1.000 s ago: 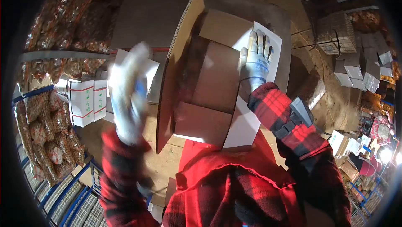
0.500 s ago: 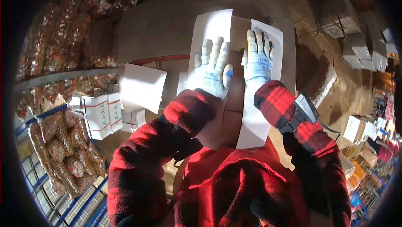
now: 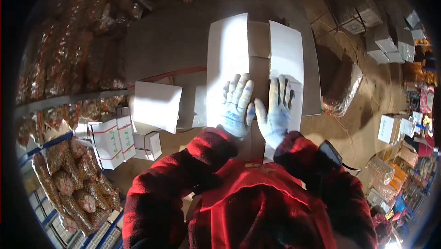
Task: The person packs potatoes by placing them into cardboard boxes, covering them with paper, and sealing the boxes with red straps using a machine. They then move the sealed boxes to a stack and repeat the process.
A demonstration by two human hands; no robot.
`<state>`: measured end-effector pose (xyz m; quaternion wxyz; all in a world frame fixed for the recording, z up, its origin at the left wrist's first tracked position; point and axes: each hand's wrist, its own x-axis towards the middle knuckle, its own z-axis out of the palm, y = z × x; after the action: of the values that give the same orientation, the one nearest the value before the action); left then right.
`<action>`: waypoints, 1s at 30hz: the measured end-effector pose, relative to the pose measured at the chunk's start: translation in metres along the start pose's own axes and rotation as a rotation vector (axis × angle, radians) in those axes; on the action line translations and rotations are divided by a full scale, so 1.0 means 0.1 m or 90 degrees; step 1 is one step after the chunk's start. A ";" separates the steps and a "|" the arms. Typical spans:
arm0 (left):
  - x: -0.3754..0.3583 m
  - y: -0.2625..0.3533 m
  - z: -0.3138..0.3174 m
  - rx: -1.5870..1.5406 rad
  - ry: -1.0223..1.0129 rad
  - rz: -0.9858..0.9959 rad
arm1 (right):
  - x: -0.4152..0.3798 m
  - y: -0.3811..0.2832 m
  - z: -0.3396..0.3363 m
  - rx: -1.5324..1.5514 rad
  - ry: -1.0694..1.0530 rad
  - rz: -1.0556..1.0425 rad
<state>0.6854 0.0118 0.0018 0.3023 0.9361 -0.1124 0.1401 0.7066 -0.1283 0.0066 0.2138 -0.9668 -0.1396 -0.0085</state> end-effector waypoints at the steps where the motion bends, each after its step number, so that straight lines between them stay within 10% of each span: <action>1: 0.00 -0.05 0.01 -0.063 0.040 0.000 | 0.13 -0.10 0.03 0.070 0.029 0.029; 3: -0.04 -0.17 0.02 -0.105 0.161 0.022 | 0.43 -0.22 0.20 -0.041 0.072 0.050; 7: -0.26 -0.39 0.11 -0.059 0.243 -0.332 | 0.50 -0.29 0.31 -0.009 0.088 0.083; 10: -0.45 -0.47 0.06 -0.214 0.061 -0.611 | 0.50 -0.26 0.30 -0.020 0.071 0.079; 18: -0.58 -0.38 0.10 -0.527 0.240 -0.571 | 0.46 -0.12 0.26 -0.030 0.031 0.014; 21: -0.76 -1.12 -0.02 -0.053 0.053 -0.626 | 0.47 -0.13 0.22 -0.059 0.019 0.017; 25: -0.71 -2.97 -0.89 0.081 0.260 -0.654 | 0.52 -0.33 0.03 -0.159 -0.013 -0.006; 30: -0.87 -4.77 -1.44 -0.340 0.412 -0.937 | 0.57 -0.39 -0.02 -0.178 -0.008 -0.018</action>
<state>0.7169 0.4861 -0.1699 0.5446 0.5818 0.5883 0.1372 0.7508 -0.0804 0.0292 0.0763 -0.9852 -0.1517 -0.0246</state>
